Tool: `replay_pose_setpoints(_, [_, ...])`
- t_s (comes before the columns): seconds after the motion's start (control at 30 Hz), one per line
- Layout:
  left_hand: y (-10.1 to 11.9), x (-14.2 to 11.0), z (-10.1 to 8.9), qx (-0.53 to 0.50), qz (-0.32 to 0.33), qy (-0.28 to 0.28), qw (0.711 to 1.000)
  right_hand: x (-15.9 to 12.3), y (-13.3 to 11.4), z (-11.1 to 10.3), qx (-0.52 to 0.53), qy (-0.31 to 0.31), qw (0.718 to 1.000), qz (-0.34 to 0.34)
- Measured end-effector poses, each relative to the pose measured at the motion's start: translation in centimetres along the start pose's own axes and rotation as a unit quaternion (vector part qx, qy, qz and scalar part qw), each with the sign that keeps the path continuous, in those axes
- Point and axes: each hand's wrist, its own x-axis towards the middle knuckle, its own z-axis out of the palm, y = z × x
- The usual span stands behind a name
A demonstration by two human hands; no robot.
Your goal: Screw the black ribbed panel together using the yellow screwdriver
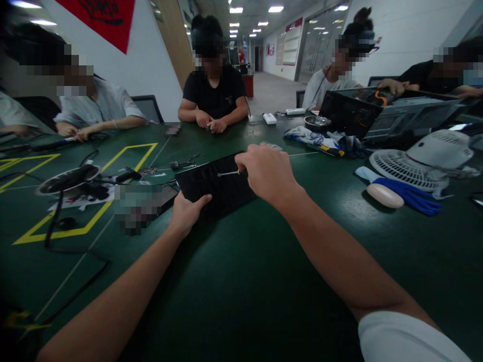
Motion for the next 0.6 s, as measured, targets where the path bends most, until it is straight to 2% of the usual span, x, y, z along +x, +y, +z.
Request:
replay_pose_setpoints(0.2, [0.23,-0.07,-0.05,0.001,-0.001,0.002,1.0,-0.08,-0.13,-0.21,0.003,-0.011,1.0,0.015])
replay_pose_setpoints(0.6, [-0.15,0.02,-0.09,0.0,-0.004,0.002,1.0,0.11,-0.1,0.09,-0.017,0.009,0.999,-0.032])
